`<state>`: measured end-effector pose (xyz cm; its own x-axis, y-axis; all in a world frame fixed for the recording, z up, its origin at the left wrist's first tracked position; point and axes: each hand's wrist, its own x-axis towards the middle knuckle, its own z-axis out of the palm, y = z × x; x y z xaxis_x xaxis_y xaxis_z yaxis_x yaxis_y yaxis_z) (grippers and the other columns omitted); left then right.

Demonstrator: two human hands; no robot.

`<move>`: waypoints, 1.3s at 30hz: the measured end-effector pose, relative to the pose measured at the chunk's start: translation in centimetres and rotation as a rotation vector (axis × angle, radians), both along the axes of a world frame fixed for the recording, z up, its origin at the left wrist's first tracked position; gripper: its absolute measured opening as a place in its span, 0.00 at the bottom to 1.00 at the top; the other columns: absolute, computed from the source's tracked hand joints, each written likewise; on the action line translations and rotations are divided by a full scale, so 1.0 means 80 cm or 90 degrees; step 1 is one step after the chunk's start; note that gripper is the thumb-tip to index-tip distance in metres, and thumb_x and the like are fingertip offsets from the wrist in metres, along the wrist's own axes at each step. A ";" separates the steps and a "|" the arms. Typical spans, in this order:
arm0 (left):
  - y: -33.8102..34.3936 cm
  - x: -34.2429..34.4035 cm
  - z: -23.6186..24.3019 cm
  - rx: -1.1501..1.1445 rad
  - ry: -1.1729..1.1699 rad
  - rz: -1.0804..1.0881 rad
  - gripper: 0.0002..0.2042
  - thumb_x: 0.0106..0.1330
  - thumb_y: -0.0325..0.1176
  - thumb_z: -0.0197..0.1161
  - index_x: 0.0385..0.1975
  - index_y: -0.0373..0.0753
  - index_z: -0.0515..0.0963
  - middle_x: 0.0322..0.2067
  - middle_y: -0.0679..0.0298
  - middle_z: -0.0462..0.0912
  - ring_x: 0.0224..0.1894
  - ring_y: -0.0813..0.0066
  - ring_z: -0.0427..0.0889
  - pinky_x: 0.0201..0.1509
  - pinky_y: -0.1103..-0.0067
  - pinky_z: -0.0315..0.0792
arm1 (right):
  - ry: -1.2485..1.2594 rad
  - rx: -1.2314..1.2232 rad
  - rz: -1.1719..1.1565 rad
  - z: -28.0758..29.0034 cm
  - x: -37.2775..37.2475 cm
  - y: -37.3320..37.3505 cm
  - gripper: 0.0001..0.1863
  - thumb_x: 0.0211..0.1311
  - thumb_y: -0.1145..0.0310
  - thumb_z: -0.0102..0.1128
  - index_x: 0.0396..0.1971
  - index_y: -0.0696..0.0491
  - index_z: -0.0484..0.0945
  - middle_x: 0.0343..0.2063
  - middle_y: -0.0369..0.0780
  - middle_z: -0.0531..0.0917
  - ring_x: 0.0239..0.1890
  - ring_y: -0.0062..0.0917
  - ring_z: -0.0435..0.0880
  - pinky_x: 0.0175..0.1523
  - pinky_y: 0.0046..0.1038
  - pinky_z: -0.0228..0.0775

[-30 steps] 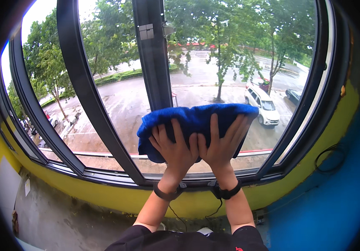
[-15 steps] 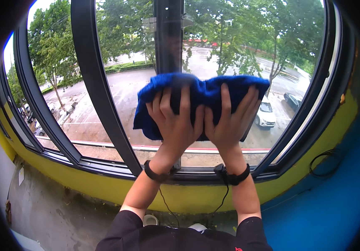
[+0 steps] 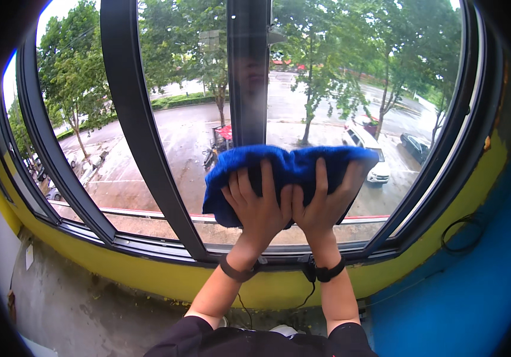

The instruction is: Cleaning and wiping glass windows with a blue microfiber cloth after dipping it in a bucket of water.

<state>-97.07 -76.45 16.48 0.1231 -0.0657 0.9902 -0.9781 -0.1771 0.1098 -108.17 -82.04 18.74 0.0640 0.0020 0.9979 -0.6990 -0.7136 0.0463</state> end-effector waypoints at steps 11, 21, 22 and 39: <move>0.013 0.001 -0.173 0.210 0.057 0.030 0.31 0.67 0.56 0.54 0.57 0.32 0.74 0.49 0.25 0.70 0.51 0.21 0.70 0.50 0.32 0.61 | 0.005 0.071 0.050 -0.172 0.002 -0.001 0.33 0.61 0.49 0.58 0.65 0.46 0.69 0.64 0.65 0.59 0.66 0.65 0.59 0.68 0.71 0.46; 0.013 0.027 0.173 -0.047 -0.086 -0.047 0.34 0.68 0.50 0.56 0.69 0.34 0.66 0.65 0.31 0.63 0.68 0.32 0.61 0.70 0.40 0.50 | 0.002 -0.108 0.054 0.149 0.009 -0.005 0.29 0.65 0.54 0.60 0.67 0.37 0.74 0.64 0.59 0.64 0.67 0.54 0.63 0.72 0.53 0.51; 0.010 0.033 0.213 -0.101 -0.119 -0.042 0.34 0.68 0.50 0.57 0.69 0.34 0.66 0.65 0.31 0.63 0.68 0.32 0.62 0.70 0.40 0.50 | -0.007 -0.156 0.051 0.188 0.012 -0.009 0.29 0.64 0.54 0.61 0.66 0.37 0.75 0.62 0.58 0.66 0.64 0.53 0.66 0.71 0.51 0.54; 0.050 0.066 -0.019 0.103 0.085 0.072 0.35 0.68 0.57 0.56 0.67 0.37 0.68 0.64 0.32 0.63 0.65 0.29 0.63 0.63 0.35 0.52 | -0.004 0.054 0.031 -0.020 0.068 0.041 0.33 0.62 0.47 0.60 0.68 0.37 0.71 0.68 0.61 0.59 0.70 0.61 0.59 0.72 0.64 0.45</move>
<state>-91.78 -72.47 14.93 0.2671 -0.2004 0.9426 -0.9300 -0.3097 0.1977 -102.75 -78.75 17.14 0.0590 -0.0792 0.9951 -0.6637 -0.7477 -0.0202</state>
